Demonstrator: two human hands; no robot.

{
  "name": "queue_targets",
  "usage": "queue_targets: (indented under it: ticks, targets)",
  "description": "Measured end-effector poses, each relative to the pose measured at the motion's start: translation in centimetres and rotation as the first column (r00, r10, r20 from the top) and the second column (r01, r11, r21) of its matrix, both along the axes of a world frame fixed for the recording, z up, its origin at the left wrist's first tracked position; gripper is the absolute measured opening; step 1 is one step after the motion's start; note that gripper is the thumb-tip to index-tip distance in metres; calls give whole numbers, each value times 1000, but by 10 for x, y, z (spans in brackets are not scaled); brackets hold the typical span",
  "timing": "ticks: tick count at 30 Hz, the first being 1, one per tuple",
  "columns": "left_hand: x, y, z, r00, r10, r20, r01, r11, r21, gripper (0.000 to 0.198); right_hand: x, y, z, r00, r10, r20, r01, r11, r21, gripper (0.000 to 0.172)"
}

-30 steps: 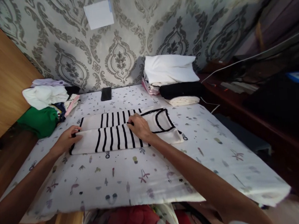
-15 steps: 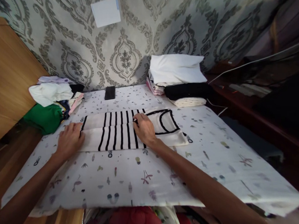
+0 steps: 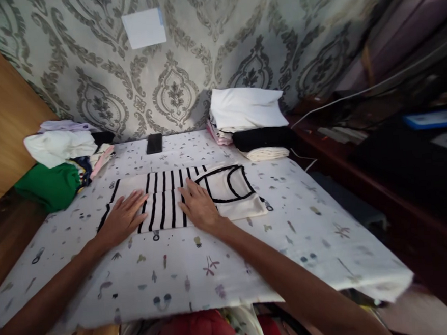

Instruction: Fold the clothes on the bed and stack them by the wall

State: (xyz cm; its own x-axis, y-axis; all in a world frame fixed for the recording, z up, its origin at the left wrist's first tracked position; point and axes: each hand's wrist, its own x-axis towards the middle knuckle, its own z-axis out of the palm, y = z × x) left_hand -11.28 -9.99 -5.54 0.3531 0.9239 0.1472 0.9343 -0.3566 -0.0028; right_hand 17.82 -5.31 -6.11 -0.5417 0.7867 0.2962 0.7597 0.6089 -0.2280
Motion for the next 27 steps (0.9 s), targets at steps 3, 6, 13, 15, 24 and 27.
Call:
queue_targets:
  ticks: [3, 6, 13, 15, 24, 27]
  targets:
    - [3, -5, 3, 997, -68, 29, 66, 996, 61, 54, 6, -5, 6, 991, -108, -78, 107, 994, -23, 44]
    - [8, -14, 8, 979, -197, 60, 191, 978, 87, 47, 11, -9, 16, 977, -184, -105, 172, 978, -118, 47]
    - [21, -27, 26, 932, -345, 110, 338, 938, 77, 32, 22, -1, 33, 952, -267, -151, 208, 923, -323, 48]
    - [24, -31, 32, 925, -368, 98, 365, 930, 47, 32, 26, 2, 34, 957, -235, -170, 168, 928, -333, 45]
    - [20, -22, 49, 976, -167, 140, 177, 982, -64, 32, 27, -2, 35, 976, -219, -17, 206, 941, -267, 41]
    - [4, -6, 47, 995, 71, 74, -72, 997, 4, 33, 23, -2, 29, 976, -213, -31, 203, 958, -205, 39]
